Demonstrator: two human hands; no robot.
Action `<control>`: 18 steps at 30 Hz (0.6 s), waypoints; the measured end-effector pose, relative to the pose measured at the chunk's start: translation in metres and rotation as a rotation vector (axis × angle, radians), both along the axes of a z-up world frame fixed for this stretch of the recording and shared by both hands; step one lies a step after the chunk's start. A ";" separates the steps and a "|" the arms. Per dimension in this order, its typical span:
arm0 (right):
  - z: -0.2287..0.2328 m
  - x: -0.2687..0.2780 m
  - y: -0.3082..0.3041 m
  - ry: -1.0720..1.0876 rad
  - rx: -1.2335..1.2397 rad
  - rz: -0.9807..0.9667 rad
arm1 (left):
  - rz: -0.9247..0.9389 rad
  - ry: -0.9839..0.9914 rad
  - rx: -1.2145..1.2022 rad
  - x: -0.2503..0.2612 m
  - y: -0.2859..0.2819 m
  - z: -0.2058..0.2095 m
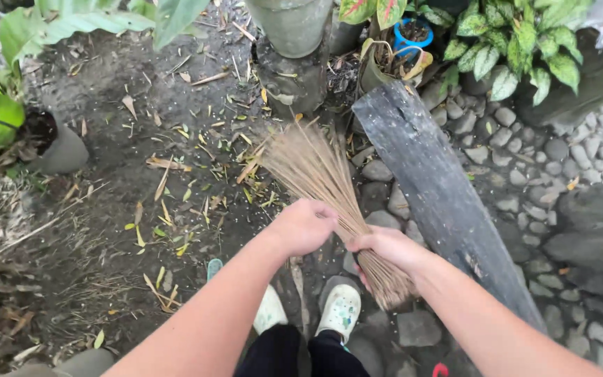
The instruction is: Sweeping dry leaves and debris in a garden area using a bundle-of-sticks broom.
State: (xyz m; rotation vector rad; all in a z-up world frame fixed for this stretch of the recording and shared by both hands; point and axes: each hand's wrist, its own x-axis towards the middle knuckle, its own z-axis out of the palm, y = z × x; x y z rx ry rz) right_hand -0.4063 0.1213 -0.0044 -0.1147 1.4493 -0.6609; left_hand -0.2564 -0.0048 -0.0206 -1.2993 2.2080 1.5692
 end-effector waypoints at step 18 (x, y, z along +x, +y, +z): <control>-0.079 -0.057 -0.128 0.246 0.094 0.093 | 0.277 0.024 0.025 0.055 -0.136 -0.015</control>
